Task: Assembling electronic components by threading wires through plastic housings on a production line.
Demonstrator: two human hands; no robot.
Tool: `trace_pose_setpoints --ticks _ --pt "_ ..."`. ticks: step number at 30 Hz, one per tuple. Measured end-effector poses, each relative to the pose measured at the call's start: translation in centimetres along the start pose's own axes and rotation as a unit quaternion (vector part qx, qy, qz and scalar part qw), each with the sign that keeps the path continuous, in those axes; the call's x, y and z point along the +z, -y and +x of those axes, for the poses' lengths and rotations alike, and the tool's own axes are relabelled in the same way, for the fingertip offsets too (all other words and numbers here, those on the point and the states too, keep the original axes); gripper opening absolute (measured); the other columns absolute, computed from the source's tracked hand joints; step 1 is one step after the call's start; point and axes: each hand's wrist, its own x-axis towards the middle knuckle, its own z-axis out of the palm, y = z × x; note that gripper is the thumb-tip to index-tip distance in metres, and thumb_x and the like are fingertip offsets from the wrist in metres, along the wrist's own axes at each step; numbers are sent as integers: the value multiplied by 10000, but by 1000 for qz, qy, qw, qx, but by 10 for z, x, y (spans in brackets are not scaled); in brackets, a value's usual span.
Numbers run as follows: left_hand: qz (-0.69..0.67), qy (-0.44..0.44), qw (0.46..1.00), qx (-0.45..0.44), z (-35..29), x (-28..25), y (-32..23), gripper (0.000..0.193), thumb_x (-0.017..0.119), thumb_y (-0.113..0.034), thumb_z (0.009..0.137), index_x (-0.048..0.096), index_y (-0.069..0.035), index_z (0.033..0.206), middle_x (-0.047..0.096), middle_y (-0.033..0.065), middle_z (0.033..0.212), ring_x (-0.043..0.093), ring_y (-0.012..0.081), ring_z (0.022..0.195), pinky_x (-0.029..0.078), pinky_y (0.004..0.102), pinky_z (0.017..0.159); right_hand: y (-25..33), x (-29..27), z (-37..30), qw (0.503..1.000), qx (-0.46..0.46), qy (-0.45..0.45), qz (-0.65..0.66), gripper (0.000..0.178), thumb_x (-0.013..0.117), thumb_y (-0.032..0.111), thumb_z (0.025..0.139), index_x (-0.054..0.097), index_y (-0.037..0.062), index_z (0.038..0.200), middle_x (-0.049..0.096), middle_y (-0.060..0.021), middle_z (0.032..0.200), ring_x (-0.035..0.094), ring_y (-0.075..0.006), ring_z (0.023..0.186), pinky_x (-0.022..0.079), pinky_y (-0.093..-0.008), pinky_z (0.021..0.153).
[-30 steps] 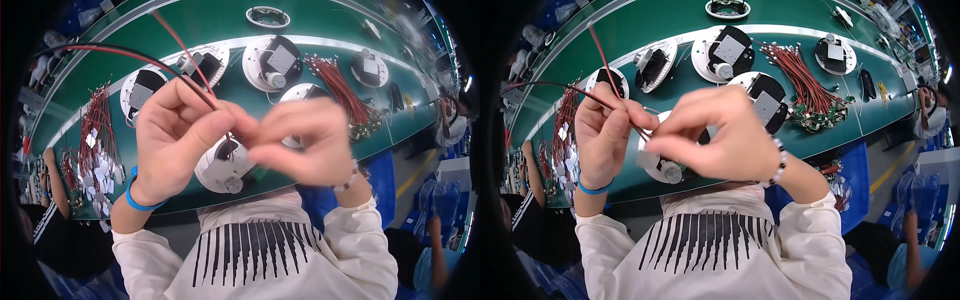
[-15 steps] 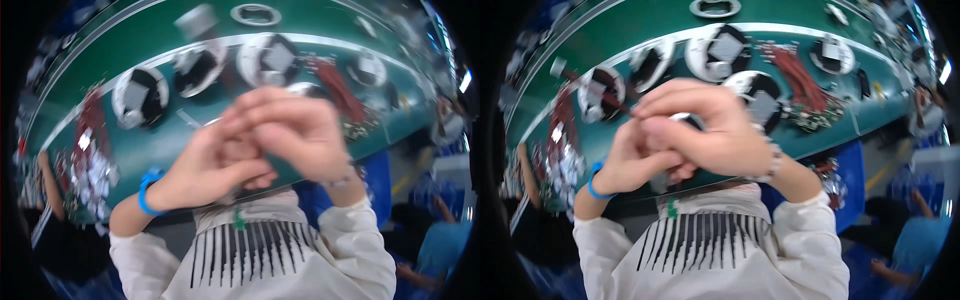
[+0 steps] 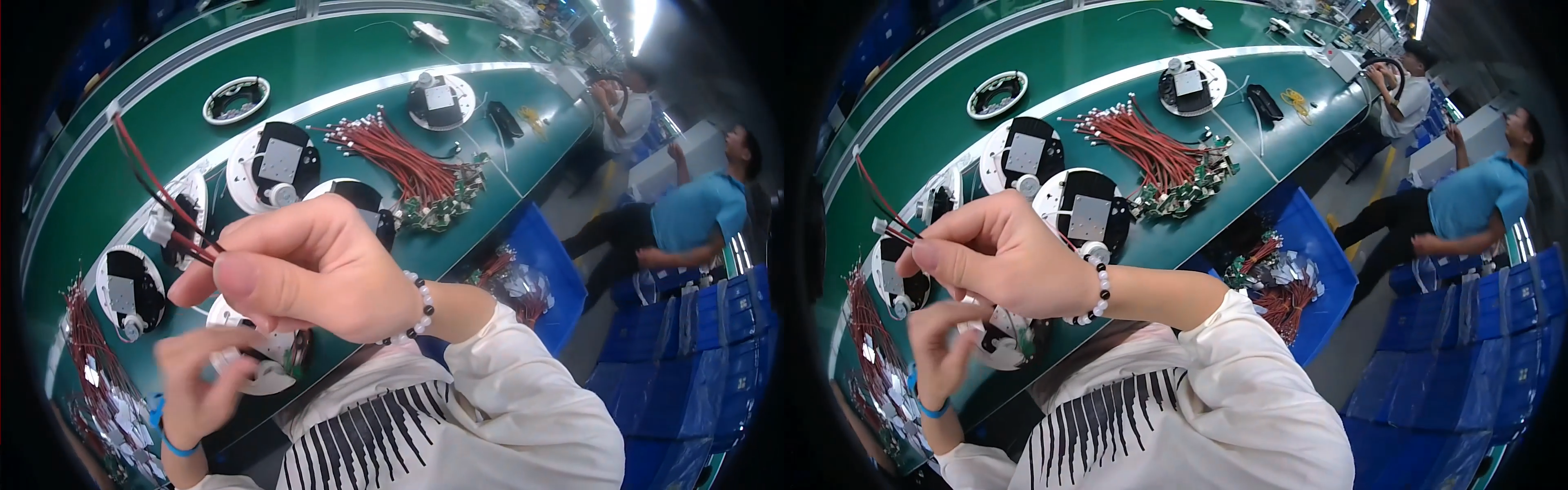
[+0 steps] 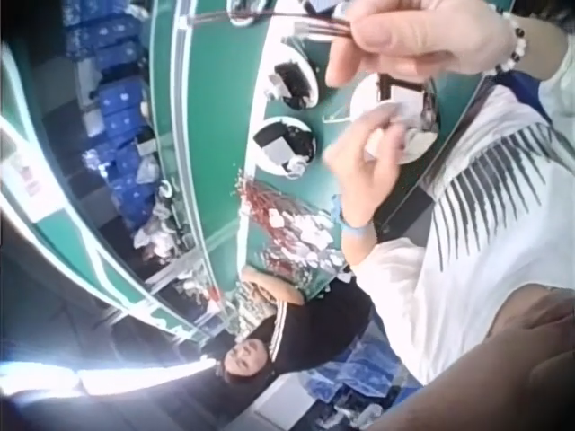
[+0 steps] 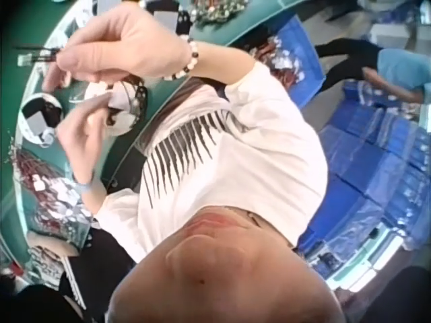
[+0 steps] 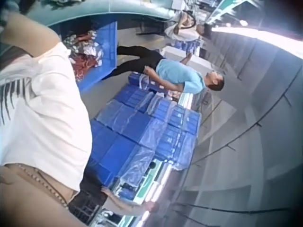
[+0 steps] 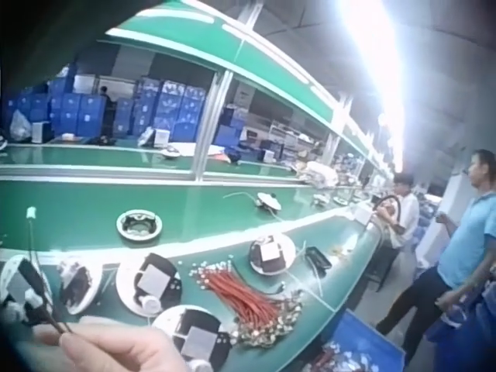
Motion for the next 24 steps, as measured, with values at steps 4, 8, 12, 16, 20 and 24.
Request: trace_pose_setpoints --ticks 4,8,12,16,20,24 --pt "47 -148 988 -13 -9 -15 47 351 429 -260 839 511 55 972 532 185 1015 520 271 949 386 331 821 -16 -6 4 982 -132 21 -131 113 546 51 784 622 -15 836 551 -35 620 460 -58 500 340 -203 434" --pt "-161 -78 981 -73 -7 7 81 572 425 -451 809 440 40 1102 494 155 1094 461 234 1039 329 341 904 -29 -8 4 907 -180 56 -377 72 557 30 702 597 -24 728 503 -93 520 473 -176 442 343 -280 408" --pt "-99 -111 987 -61 -11 20 90 525 377 -434 813 518 55 940 546 139 911 535 203 775 415 309 695 -38 -6 4 884 -179 47 -429 85 543 62 678 554 -12 637 486 -121 505 481 -274 458 363 -339 435" --pt "-39 -144 988 -30 -13 22 98 422 366 -346 841 534 34 765 542 97 709 452 123 551 301 263 458 -45 -13 1 820 -132 68 -552 94 508 74 687 561 14 637 511 -124 532 499 -294 487 383 -359 450" --pt "1 -174 980 -97 -21 20 102 327 423 -188 848 493 38 622 426 34 507 353 68 480 252 234 421 -47 -16 -1 812 -106 56 -572 70 502 66 680 559 25 680 525 -119 541 520 -294 502 400 -366 458" --pt "-149 -164 954 -201 -23 22 104 339 493 -127 830 453 34 534 361 -40 467 297 30 469 232 221 412 -49 -16 1 783 -77 39 -616 95 513 76 671 548 34 748 533 -117 540 532 -294 502 412 -375 460"
